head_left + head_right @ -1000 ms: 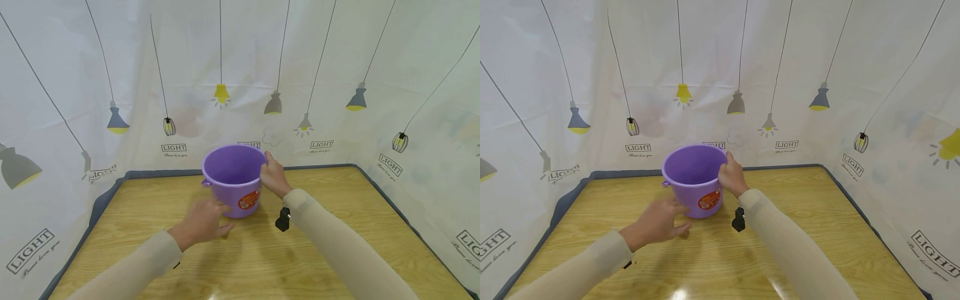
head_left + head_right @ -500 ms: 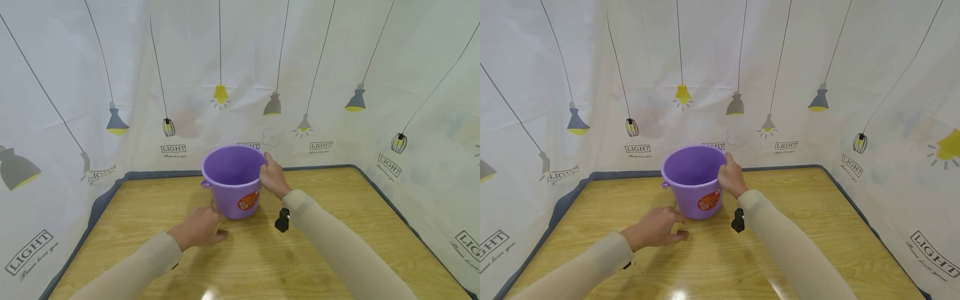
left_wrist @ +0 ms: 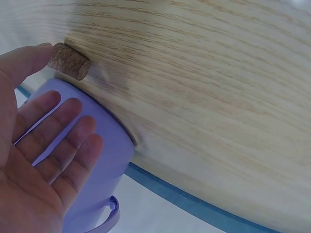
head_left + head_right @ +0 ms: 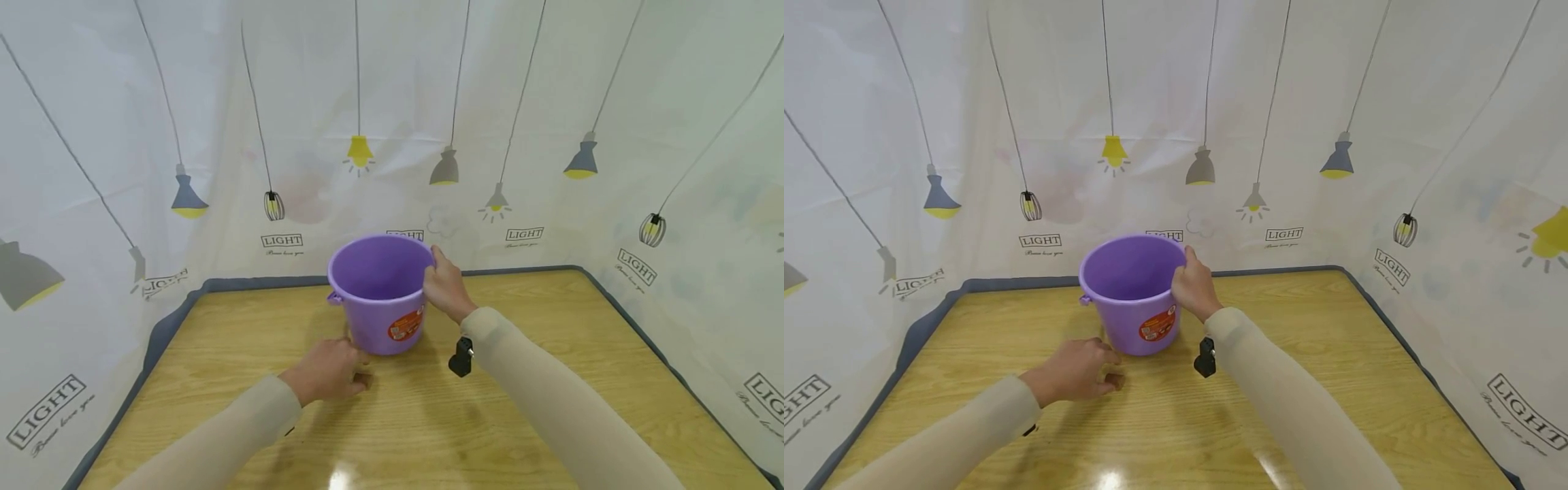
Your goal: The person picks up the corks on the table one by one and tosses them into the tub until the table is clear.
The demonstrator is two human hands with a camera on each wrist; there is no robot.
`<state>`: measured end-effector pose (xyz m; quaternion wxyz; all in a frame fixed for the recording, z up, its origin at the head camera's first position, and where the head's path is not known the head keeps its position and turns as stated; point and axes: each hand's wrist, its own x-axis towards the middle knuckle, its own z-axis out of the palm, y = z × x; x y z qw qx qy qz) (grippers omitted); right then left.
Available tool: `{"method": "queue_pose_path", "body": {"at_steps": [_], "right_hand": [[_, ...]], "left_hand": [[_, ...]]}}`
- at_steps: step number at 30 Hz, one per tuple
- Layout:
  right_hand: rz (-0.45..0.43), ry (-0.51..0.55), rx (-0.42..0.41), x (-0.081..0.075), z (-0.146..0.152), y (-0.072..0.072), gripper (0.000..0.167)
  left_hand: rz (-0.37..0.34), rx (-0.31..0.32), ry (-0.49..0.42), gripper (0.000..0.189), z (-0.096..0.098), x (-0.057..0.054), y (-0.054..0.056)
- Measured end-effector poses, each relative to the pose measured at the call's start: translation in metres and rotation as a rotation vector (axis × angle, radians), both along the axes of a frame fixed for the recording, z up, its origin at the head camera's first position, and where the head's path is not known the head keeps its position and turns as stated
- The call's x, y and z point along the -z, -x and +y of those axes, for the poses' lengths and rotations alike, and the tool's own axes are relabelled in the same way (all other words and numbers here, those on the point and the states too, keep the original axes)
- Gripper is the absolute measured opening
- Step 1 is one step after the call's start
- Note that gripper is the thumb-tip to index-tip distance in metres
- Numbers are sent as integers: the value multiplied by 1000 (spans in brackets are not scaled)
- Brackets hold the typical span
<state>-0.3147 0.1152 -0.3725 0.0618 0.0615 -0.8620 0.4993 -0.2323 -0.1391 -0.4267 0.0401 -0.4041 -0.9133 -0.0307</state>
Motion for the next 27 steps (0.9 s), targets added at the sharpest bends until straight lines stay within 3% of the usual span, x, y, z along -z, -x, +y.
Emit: {"method": "queue_pose_path", "body": {"at_steps": [8, 20, 27], "right_hand": [[19, -18, 14, -2, -1, -2, 61], [0, -3, 1, -3, 0, -2, 61], [0, 5, 3, -2, 0, -2, 61]], "left_hand": [[22, 12, 27, 27, 1, 0, 0], [-29, 0, 42, 23, 1, 6, 2], [21, 22, 54, 31, 2, 11, 3]]}}
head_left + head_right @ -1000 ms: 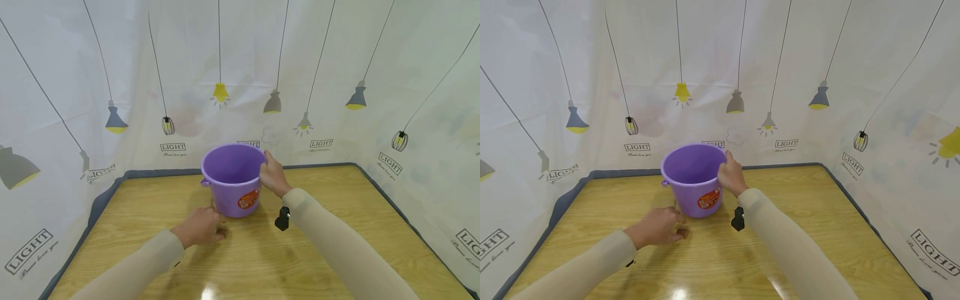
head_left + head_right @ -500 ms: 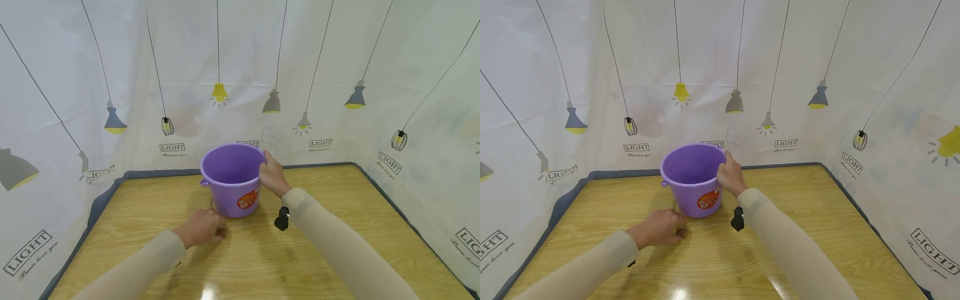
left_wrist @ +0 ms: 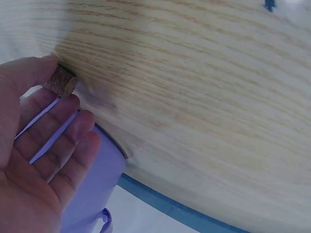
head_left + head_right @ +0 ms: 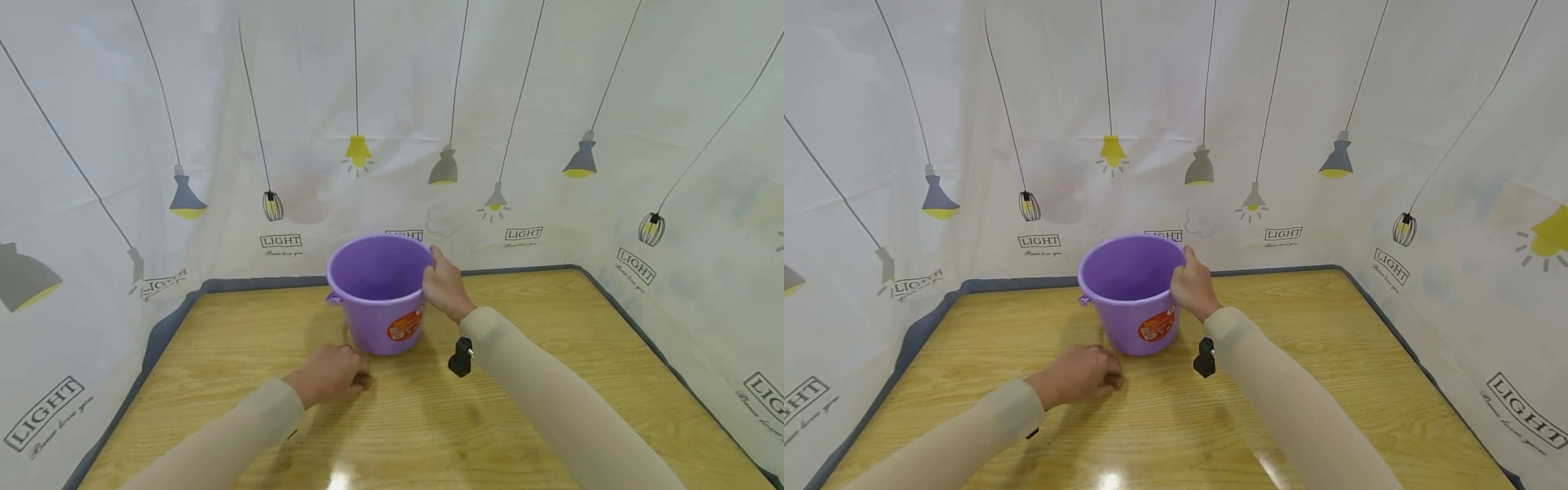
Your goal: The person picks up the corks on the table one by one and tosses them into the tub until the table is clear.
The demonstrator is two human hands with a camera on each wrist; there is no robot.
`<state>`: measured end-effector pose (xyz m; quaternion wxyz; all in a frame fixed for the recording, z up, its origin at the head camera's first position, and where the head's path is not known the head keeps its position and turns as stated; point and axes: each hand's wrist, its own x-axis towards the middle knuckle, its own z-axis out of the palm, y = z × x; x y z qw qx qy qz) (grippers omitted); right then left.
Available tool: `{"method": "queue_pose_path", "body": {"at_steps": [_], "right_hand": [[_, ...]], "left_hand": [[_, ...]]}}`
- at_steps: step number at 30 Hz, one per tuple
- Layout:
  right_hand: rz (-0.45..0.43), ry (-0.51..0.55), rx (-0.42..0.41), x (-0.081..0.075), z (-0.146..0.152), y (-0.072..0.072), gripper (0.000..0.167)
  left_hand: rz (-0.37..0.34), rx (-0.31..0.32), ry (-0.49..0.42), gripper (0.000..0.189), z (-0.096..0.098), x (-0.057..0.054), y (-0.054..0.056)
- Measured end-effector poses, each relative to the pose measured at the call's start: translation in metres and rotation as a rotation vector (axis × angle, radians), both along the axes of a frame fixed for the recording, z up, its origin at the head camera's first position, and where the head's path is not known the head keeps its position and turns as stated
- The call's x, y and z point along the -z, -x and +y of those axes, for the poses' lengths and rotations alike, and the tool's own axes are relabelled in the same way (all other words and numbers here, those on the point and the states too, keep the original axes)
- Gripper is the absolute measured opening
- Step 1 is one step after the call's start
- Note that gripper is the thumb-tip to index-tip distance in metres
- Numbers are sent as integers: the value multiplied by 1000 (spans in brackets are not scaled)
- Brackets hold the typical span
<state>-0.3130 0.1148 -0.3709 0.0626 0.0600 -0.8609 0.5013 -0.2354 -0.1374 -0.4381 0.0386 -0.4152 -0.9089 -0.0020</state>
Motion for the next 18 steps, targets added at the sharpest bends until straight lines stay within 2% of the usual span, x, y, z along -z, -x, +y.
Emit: {"method": "queue_pose_path", "body": {"at_steps": [7, 13, 18], "right_hand": [[6, -9, 2, 0, 0, 0, 61], [4, -13, 9, -1, 0, -1, 61], [-8, -3, 6, 0, 0, 0, 61]], "left_hand": [[18, 8, -20, 34, 0, 6, 0], [10, 0, -24, 35, 0, 7, 0], [28, 19, -50, 35, 0, 8, 1]]}}
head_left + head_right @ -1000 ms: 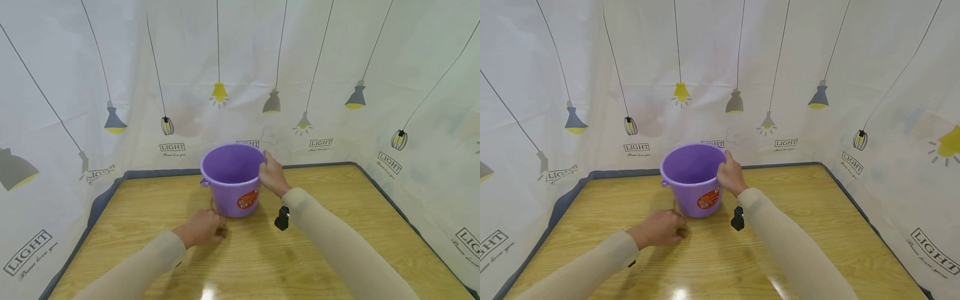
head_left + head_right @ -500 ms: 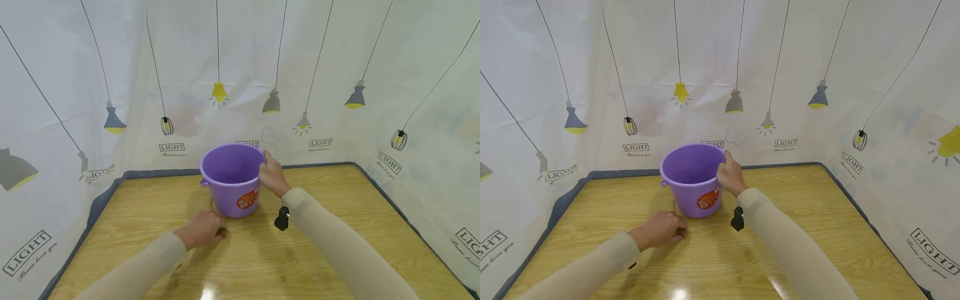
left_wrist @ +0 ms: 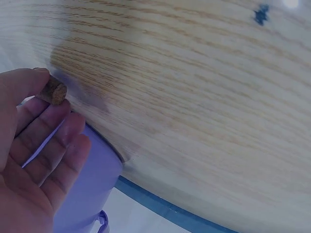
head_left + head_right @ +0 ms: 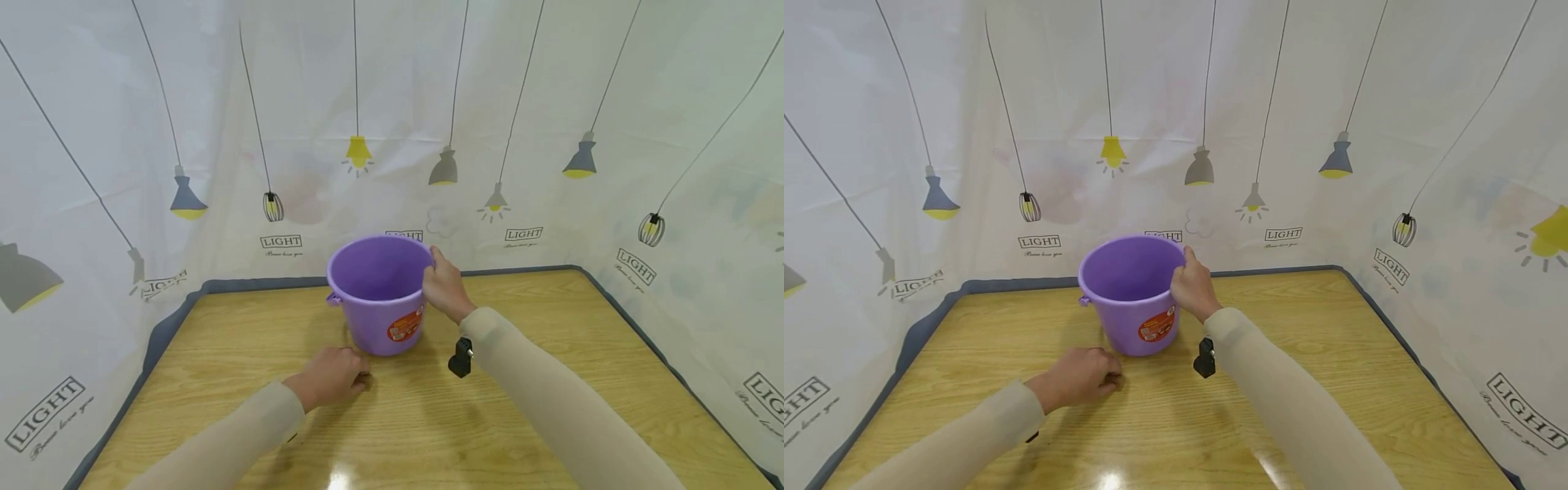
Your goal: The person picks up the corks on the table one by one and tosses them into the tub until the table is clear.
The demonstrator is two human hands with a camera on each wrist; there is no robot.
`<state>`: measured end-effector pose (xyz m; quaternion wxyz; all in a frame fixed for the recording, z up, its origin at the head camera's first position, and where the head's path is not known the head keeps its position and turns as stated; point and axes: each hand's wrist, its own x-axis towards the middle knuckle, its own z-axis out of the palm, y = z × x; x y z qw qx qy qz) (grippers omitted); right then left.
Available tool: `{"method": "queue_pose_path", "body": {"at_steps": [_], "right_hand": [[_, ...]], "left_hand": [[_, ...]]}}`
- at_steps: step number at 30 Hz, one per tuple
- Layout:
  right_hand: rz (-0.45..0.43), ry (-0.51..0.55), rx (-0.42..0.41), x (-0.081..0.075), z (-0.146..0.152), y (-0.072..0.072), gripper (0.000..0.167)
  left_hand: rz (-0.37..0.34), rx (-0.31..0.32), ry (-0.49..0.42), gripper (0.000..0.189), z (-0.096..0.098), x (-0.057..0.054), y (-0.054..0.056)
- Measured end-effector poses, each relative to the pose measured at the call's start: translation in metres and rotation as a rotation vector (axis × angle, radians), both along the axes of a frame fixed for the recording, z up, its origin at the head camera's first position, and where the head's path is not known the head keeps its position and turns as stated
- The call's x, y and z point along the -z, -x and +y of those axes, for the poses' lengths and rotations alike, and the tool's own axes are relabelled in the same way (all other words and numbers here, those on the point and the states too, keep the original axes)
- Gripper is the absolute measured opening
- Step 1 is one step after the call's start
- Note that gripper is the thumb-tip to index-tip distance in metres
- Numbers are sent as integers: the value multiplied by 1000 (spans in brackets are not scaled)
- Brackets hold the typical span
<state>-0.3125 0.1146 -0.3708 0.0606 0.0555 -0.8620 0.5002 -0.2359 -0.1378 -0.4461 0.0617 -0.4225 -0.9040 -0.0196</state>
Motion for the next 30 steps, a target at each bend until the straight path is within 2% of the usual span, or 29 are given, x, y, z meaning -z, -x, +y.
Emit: {"method": "queue_pose_path", "body": {"at_steps": [6, 14, 22, 30], "right_hand": [[-2, -2, -1, 0, 0, 0, 61], [8, -4, -2, 0, 0, 0, 61], [4, 1, -9, -1, 0, 0, 61], [8, -7, -5, 0, 1, 0, 60]], "left_hand": [[38, 36, -59, 31, 0, -2, -2], [-16, 57, -119, 8, 2, -10, -5], [34, 62, -148, 5, 4, -13, -8], [88, 113, -264, 8, 6, -18, -9]]}}
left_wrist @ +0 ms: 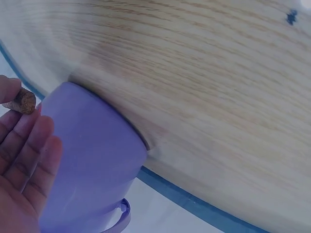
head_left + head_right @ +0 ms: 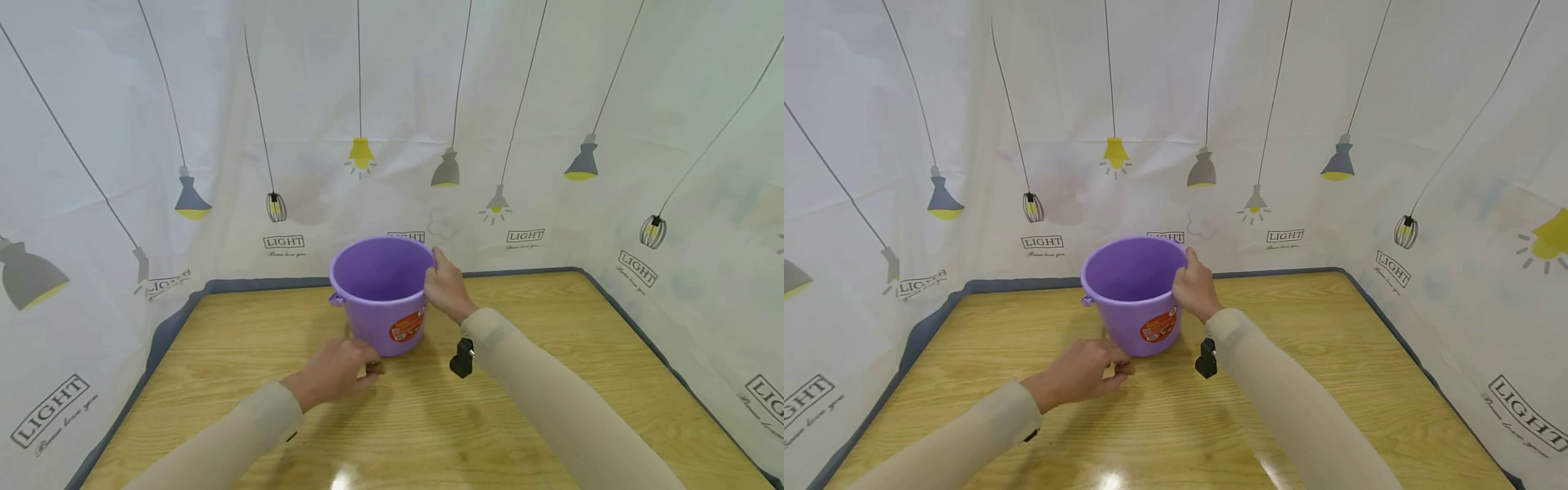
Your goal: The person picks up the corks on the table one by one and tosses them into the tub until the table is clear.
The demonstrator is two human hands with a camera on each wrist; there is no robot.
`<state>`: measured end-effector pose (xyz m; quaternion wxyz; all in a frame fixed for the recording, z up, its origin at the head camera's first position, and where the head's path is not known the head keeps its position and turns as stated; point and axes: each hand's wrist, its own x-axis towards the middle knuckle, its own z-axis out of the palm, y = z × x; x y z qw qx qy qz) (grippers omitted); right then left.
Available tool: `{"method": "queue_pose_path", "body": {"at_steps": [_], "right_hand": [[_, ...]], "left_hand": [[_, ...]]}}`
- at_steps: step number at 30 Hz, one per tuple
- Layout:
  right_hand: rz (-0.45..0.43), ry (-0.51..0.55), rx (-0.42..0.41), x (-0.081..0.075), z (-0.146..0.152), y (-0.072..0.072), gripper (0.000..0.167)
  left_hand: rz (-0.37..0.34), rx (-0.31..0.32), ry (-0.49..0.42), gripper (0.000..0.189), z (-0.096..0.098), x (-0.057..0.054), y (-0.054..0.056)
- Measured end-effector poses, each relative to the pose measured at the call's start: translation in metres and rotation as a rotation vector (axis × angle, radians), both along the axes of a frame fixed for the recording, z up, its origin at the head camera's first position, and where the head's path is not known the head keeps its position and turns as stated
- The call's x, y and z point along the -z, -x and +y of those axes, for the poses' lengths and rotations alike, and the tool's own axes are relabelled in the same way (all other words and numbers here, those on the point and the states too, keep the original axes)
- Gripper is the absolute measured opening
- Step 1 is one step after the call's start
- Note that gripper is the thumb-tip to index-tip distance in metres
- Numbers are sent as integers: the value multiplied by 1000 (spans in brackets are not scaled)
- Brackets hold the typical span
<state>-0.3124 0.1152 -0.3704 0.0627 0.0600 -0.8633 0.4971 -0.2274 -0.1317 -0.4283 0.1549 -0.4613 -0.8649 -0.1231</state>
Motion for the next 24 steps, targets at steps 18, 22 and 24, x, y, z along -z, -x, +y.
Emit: {"method": "queue_pose_path", "body": {"at_steps": [18, 22, 24], "right_hand": [[-7, 14, 10, -2, -1, -1, 61], [-5, 8, 11, -2, -2, -1, 61], [-6, 6, 12, -2, -2, -1, 61]], "left_hand": [[170, 98, -144, 18, 6, -26, -1], [203, 93, -168, 18, 7, -36, -1], [223, 90, -183, 17, 7, -41, 0]]}}
